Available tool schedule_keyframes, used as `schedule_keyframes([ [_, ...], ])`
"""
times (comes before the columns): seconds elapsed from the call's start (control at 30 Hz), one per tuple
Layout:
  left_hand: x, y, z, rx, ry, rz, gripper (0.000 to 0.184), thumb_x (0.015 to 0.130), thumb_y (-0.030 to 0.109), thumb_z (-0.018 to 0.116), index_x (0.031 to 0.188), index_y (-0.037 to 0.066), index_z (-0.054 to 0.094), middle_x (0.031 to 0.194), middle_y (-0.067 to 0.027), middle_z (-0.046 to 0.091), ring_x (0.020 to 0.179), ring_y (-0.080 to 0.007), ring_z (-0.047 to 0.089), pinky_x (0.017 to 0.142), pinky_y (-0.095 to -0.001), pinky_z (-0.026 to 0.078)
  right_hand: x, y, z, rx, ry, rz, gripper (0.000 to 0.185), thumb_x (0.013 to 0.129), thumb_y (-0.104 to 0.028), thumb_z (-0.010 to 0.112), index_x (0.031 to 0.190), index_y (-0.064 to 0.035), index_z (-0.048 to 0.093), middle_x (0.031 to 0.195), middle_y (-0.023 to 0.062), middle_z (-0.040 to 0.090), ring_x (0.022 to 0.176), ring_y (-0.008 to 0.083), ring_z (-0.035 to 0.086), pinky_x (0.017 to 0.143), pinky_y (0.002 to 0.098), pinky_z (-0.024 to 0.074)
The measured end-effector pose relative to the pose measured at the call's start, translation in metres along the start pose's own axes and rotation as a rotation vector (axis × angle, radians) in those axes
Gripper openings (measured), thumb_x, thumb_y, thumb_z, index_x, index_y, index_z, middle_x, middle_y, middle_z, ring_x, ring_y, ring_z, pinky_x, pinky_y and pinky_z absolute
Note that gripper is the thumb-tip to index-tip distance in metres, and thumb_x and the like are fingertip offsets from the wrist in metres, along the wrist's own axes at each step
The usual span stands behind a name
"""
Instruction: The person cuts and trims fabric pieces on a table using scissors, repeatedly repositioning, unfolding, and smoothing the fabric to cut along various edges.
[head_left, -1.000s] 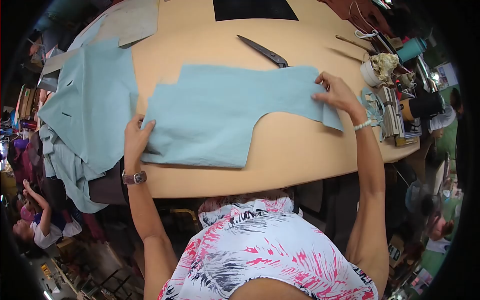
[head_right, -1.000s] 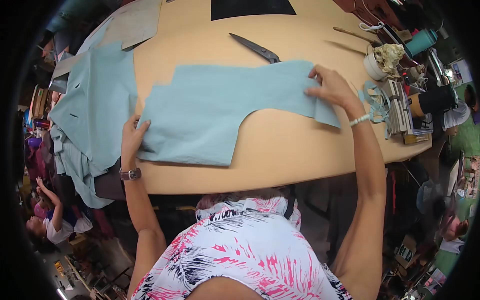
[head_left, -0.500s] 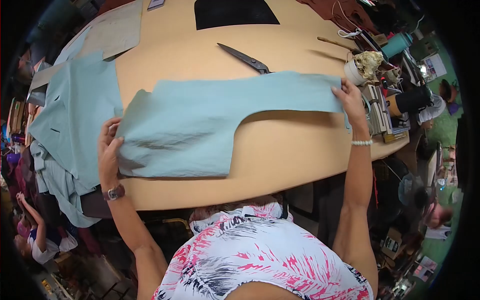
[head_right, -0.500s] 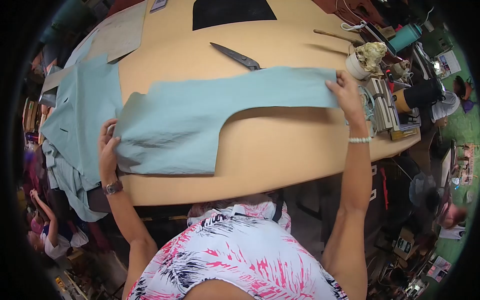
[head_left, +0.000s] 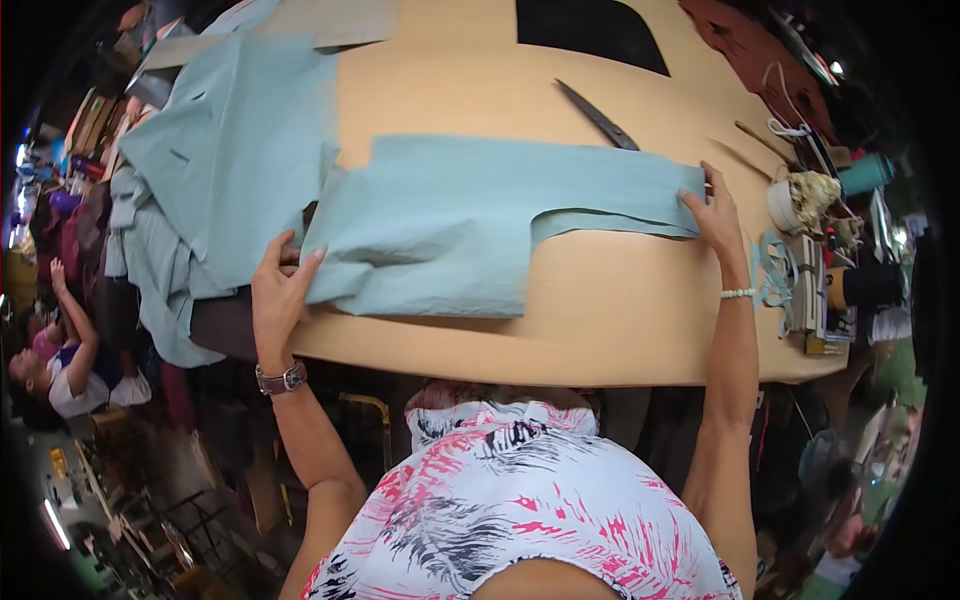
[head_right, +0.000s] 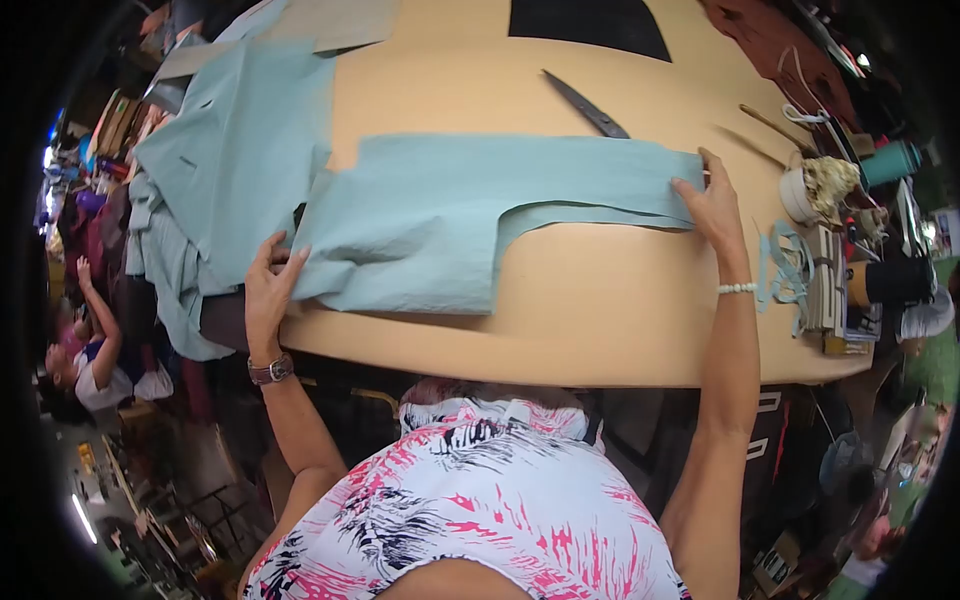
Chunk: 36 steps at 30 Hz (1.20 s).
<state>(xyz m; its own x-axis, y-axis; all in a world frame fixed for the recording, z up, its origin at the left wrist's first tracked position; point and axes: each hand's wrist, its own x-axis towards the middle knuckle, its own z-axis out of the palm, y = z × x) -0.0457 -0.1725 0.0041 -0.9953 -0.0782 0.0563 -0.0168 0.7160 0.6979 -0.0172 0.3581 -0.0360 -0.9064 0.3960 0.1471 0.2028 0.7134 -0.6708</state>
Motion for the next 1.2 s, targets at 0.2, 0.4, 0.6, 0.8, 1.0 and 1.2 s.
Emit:
schedule_keyframes([
  [0.2, -0.022, 0.004, -0.015, -0.287, -0.176, -0.057, 0.045, 0.082, 0.014, 0.060, 0.121, -0.004, 0.045, 0.069, 0.0023, 0.053, 0.065, -0.0043, 0.044, 0.062, -0.0188, 0.036, -0.024, -0.004, 0.031, -0.322, 0.144, -0.093, 0.066, 0.086, -0.047, 0.045, 0.135, -0.0066, 0.027, 0.135, 0.0207, 0.031, 0.126, 0.0359, 0.028, 0.102, 0.0432, 0.0230],
  [0.4, -0.034, -0.025, -0.032, -0.701, -0.158, -0.015, 0.040, 0.085, 0.005, 0.054, 0.123, 0.000, 0.045, 0.079, 0.0035, 0.054, 0.074, -0.0040, 0.049, 0.075, -0.0170, 0.037, -0.031, 0.001, 0.039, -0.465, 0.118, -0.047, 0.065, 0.089, -0.052, 0.032, 0.137, -0.0092, 0.023, 0.139, 0.0173, 0.028, 0.128, 0.0389, 0.021, 0.102, 0.0542, 0.0142],
  [0.6, -0.049, -0.028, -0.015, -0.132, -0.094, -0.111, 0.038, 0.082, 0.016, 0.060, 0.114, -0.004, 0.051, 0.082, -0.0025, 0.056, 0.070, -0.0064, 0.049, 0.066, -0.0199, 0.040, -0.029, 0.000, 0.035, -0.392, 0.075, -0.013, 0.066, 0.087, -0.048, 0.038, 0.137, -0.0060, 0.023, 0.138, 0.0190, 0.028, 0.128, 0.0364, 0.023, 0.103, 0.0500, 0.0146],
  [0.8, -0.025, -0.008, 0.033, 0.378, 0.242, 0.117, 0.034, 0.069, 0.022, 0.070, 0.081, -0.004, 0.055, 0.084, -0.0151, 0.058, 0.072, -0.0321, 0.056, 0.065, -0.0392, 0.044, -0.046, -0.032, 0.023, -0.282, 0.220, 0.114, 0.064, 0.075, -0.030, 0.063, 0.124, 0.0043, 0.041, 0.117, 0.0219, 0.051, 0.111, 0.0331, 0.046, 0.092, 0.0392, 0.0369],
  [1.0, -0.017, 0.024, 0.042, -0.159, 0.069, 0.035, 0.022, 0.073, -0.002, 0.053, 0.094, -0.004, 0.056, 0.095, -0.0147, 0.061, 0.085, -0.0273, 0.059, 0.077, -0.0329, 0.044, -0.059, -0.040, 0.021, -0.279, 0.050, 0.168, 0.042, 0.073, -0.018, 0.064, 0.105, 0.0063, 0.054, 0.097, 0.0247, 0.060, 0.091, 0.0389, 0.057, 0.083, 0.0402, 0.0433],
  [1.2, 0.038, 0.003, 0.048, -0.255, -0.157, 0.318, 0.042, 0.075, -0.004, 0.045, 0.117, -0.003, 0.051, 0.111, -0.0176, 0.057, 0.108, -0.0234, 0.053, 0.094, -0.0296, 0.037, -0.046, -0.041, -0.005, 0.469, 0.018, 0.251, 0.030, 0.075, -0.010, 0.059, 0.100, 0.0039, 0.053, 0.089, 0.0147, 0.060, 0.071, 0.0222, 0.061, 0.062, 0.0315, 0.0515],
])
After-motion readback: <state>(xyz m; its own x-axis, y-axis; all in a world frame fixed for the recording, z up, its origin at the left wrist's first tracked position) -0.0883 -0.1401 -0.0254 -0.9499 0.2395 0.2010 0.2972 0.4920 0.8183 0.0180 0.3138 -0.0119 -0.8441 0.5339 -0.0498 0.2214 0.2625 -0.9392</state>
